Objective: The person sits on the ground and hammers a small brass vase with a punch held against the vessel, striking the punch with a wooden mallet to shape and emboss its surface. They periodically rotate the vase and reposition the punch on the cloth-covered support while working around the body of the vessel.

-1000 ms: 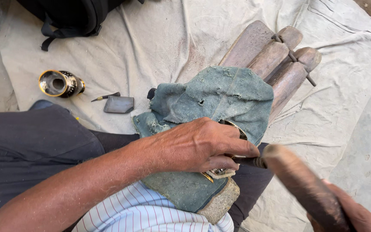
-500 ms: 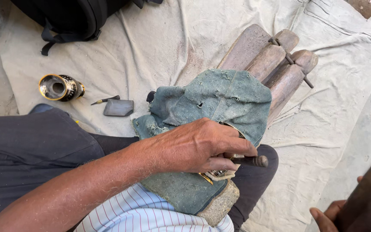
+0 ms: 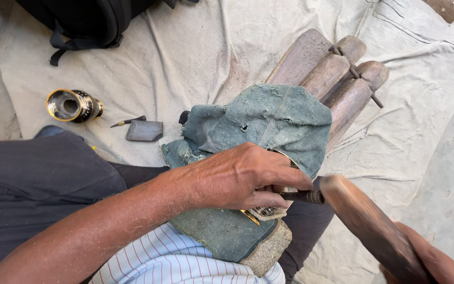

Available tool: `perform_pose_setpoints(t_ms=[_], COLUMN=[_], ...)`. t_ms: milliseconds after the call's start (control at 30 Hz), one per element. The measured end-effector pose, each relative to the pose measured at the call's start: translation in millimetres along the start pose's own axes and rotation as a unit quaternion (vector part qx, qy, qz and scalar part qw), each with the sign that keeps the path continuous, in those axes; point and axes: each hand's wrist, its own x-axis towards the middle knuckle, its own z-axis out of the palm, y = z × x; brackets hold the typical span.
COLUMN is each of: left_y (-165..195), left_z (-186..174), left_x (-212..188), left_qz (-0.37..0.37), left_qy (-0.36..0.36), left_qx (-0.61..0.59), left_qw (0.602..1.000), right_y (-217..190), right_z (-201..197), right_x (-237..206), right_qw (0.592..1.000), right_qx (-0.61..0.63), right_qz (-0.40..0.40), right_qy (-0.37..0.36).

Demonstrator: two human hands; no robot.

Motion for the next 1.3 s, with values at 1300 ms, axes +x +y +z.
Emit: perform_pose_setpoints(t_ms=[1300], left_y=[-1.7], left_z=[-5.0], left_x=[3.6], left_qz=[0.015], left_qy=[0.004], left_qx=[-0.044], left_qw=[0.999], right_y=[4.4], right_z=[-1.7], right_x=[5.3], right_qw=[0.999], right_qx=[-0.031], right_qz=[0.015], right_qy=[0.000])
